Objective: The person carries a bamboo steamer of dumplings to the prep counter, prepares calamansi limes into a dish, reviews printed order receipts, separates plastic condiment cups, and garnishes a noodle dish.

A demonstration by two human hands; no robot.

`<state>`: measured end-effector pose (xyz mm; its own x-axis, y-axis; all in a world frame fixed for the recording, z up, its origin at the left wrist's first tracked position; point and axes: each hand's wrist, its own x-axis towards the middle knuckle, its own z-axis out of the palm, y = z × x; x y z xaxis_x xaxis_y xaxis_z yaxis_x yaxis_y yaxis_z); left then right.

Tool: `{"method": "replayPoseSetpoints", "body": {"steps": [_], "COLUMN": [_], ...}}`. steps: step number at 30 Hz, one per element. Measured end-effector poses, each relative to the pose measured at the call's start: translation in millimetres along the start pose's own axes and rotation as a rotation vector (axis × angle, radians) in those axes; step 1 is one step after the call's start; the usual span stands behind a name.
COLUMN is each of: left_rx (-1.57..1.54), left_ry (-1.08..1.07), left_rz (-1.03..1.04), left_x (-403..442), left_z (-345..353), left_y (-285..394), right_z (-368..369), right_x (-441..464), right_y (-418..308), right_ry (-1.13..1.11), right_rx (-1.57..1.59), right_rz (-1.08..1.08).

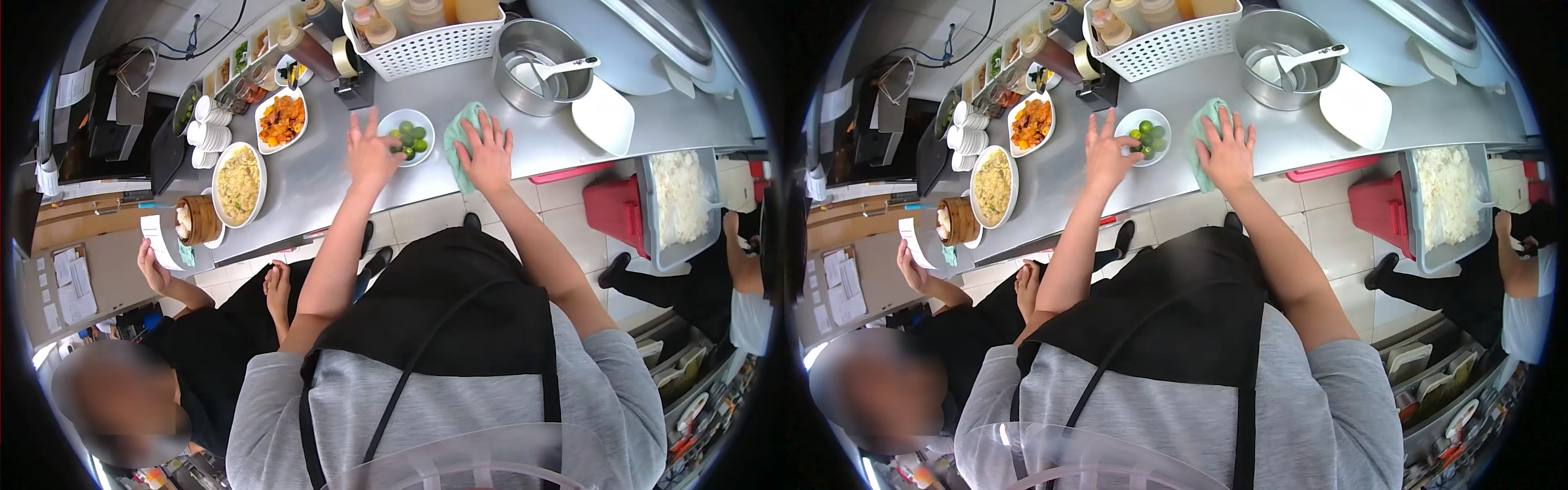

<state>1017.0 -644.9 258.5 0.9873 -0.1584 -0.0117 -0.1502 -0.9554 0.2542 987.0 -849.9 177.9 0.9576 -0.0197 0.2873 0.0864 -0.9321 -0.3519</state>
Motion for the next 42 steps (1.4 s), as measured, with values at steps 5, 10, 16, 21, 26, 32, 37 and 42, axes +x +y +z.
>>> {"method": "replayPoseSetpoints", "body": {"steps": [5,10,16,21,26,32,37,42], "left_rx": [0.121,0.129,-0.309,-0.352,-0.519,-0.758,-0.967,-1.035], "left_ry": [-0.136,-0.061,0.101,0.314,0.344,0.317,0.291,0.299], "left_rz": [0.073,0.134,0.042,0.263,0.248,0.233,0.244,0.249], "left_x": [5,3,-19,-31,-37,-34,-31,-27], "left_z": [6,2,-40,-56,-67,-72,-79,-78], "left_y": [15,17,64,92,94,87,89,90], "right_z": [-2,-2,-62,-111,-125,-140,-156,-162], "right_x": [0,0,14,24,29,31,33,36], "right_y": [1,5,-17,-42,-44,-47,-53,-54], "right_ry": [-0.013,-0.015,-0.005,-0.152,-0.158,-0.17,-0.078,-0.051], "right_rx": [0.012,0.071,0.554,1.119,1.207,1.34,1.306,1.223], "right_rz": [-0.012,-0.019,0.011,0.02,-0.019,-0.05,-0.07,-0.117]}}
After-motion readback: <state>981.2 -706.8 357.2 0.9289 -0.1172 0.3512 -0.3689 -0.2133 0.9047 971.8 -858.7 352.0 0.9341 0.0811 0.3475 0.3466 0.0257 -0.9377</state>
